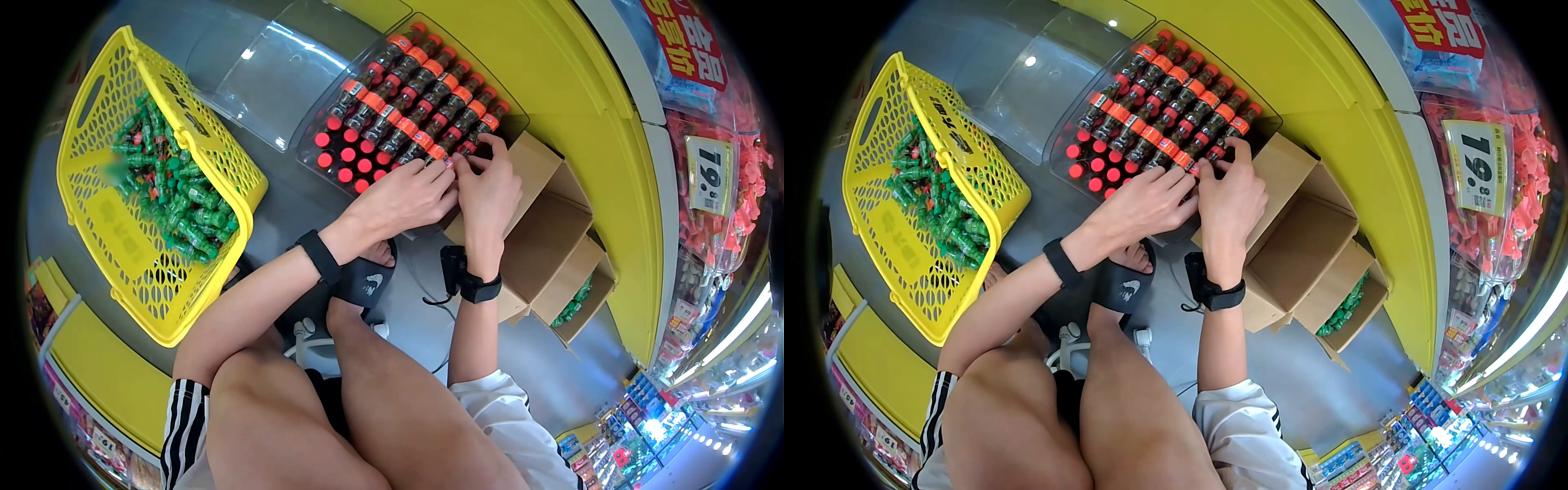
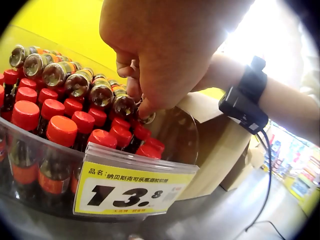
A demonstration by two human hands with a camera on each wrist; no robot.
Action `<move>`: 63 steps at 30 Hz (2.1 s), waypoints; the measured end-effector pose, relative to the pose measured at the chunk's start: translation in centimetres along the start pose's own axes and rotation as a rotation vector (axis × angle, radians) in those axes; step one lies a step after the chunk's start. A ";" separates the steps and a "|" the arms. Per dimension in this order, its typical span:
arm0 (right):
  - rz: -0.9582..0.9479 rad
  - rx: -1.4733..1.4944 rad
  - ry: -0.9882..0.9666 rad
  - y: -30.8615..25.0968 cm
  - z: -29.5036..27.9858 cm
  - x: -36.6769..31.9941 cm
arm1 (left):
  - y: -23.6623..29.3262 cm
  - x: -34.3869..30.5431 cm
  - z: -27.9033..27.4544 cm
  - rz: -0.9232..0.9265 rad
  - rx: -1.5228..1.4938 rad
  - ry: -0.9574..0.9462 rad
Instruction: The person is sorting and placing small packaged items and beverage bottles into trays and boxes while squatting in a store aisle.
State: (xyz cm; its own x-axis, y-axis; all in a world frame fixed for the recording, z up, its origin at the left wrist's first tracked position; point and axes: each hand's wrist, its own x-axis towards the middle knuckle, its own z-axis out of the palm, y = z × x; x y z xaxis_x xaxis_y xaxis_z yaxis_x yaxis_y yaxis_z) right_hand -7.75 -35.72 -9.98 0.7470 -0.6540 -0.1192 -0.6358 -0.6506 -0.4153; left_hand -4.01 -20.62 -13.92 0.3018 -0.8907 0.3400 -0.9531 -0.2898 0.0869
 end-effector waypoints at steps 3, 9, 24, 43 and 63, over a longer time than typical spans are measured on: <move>0.019 0.039 -0.043 0.5 0.1 0.3 | 0.1 -0.1 0.1 -0.011 -0.023 0.002; -0.064 -0.015 -0.014 0.4 0.1 0.3 | 0.2 0.1 0.1 -0.019 -0.019 0.018; -0.044 -0.039 0.025 0.4 0.6 0.6 | 0.4 0.3 0.3 -0.043 -0.052 0.004; 0.026 0.099 0.017 0.3 -0.2 -0.2 | 0.8 -0.9 -1.3 -0.063 -0.045 0.006; -0.556 0.285 -0.060 -5.3 -1.9 -6.1 | -0.2 -4.4 -10.1 -0.301 -0.077 0.037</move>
State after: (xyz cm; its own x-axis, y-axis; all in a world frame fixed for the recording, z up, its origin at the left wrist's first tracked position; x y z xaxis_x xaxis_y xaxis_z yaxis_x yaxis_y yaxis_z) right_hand -9.26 -29.03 -5.35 0.9660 -0.2191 0.1369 -0.0784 -0.7536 -0.6526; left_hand -5.38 -13.10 -5.95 0.5713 -0.7551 0.3218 -0.8202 -0.5103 0.2587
